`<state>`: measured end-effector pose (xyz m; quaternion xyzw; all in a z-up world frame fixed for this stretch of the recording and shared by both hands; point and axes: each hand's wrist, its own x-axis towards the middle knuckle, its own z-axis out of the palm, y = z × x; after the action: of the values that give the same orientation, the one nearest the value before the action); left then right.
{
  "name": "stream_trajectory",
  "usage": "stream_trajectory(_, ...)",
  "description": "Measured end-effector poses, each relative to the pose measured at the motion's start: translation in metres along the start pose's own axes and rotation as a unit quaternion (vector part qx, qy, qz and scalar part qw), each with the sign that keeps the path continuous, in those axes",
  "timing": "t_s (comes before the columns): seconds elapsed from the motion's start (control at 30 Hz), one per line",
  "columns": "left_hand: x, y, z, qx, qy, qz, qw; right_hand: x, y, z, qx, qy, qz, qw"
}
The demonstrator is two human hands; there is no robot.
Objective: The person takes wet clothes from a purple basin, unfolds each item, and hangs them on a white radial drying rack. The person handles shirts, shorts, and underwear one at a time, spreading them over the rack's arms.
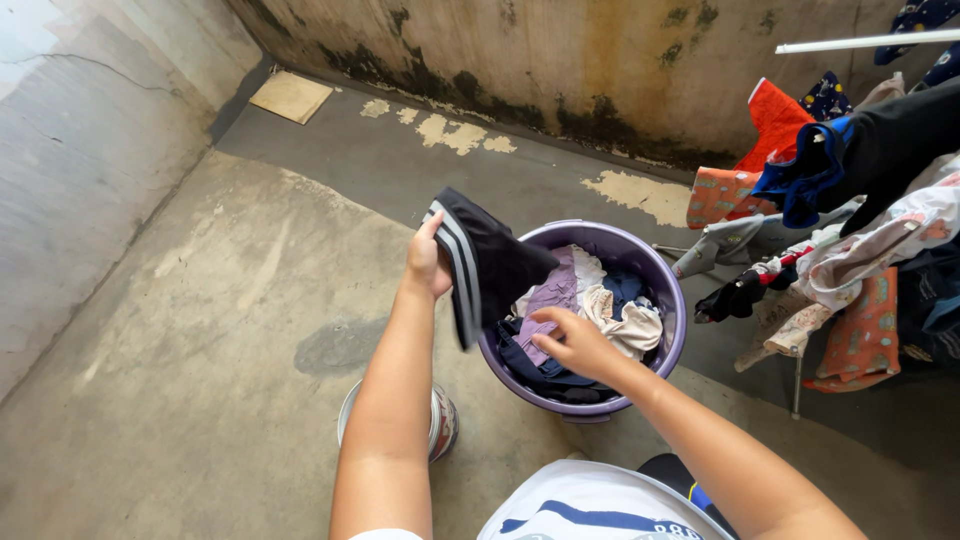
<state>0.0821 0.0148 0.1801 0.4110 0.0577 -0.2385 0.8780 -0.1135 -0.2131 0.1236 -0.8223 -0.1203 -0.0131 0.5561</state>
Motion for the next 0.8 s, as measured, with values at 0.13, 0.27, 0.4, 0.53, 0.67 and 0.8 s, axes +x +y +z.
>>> stream_trajectory(0.13,-0.01,0.018,0.042,0.109,-0.018,-0.068,0.992,0.01,0.069,-0.018,0.026,0.035,0.085,0.995)
stream_trajectory(0.27,-0.024,0.047,0.098,0.167,-0.042,-0.086,0.981,0.031,0.105,-0.043,0.168,0.093,0.144,0.971)
stream_trajectory(0.4,-0.045,0.076,0.143,0.082,-0.173,-0.037,0.981,0.05,0.098,-0.08,0.382,0.135,0.22,0.887)
stream_trajectory(0.53,-0.051,0.083,0.159,0.04,-0.206,-0.005,0.978,0.065,0.063,-0.107,0.572,0.081,0.242,0.779)
stream_trajectory(0.67,-0.039,0.063,0.143,0.084,-0.14,-0.002,0.987,0.084,0.035,-0.117,0.653,0.095,0.193,0.726)
stream_trajectory(0.8,-0.027,0.047,0.106,0.127,-0.019,-0.045,0.991,0.088,0.041,-0.148,0.742,-0.017,0.102,0.662)
